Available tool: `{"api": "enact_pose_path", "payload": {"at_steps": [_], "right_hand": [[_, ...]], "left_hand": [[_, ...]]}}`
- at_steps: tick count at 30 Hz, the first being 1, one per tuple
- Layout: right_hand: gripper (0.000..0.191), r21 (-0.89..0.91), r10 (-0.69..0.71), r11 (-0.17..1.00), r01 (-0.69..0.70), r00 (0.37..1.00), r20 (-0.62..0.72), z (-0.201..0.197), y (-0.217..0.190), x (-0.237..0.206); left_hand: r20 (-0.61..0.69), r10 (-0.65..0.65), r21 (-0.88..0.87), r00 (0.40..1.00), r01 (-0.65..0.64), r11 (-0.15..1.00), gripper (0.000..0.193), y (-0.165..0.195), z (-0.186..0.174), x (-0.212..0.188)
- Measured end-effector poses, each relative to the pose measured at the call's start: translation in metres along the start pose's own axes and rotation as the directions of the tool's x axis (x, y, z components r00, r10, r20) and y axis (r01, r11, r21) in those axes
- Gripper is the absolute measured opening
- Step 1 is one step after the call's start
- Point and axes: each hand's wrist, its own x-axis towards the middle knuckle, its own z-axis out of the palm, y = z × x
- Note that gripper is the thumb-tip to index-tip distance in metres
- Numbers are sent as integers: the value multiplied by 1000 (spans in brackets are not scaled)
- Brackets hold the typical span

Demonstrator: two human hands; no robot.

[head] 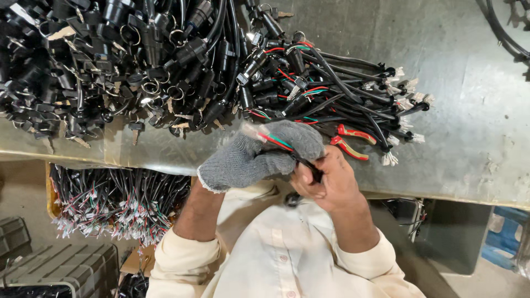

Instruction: The person repeatedly picks up wire harnesses with keys attached, uses pliers to crimp or secure a connector, and places the finished unit into a growing pile on the table. The process is continuous and repetitive throughout the clip.

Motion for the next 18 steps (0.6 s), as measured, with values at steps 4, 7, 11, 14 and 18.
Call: {"api": "enact_pose_path", "payload": {"at_steps": [4, 7, 11, 14, 18], "right_hand": [[37, -147, -48, 989, 25, 987, -151, 14, -1, 5], [23, -448, -233, 890, 78, 924, -303, 28, 6, 3], [14, -831, -641, 481, 279, 759, -116, 36, 14, -2], [15, -943, -719, 262, 204, 694, -50, 32, 18, -8], [18, -869, -606, 478, 130, 765, -219, 26, 23, -16]], "left_hand": [[-171, -133, 15, 976, 137, 990, 32, 0, 5, 0], [-195, -31, 58, 980, 43, 997, 34, -4, 8, 1], [-217, -39, 24, 975, 46, 999, 34, -11, 15, 0], [-200, -150, -141, 968, 123, 982, 34, -14, 20, 0], [-142, -187, -187, 972, 159, 969, 36, -14, 23, 1]]}}
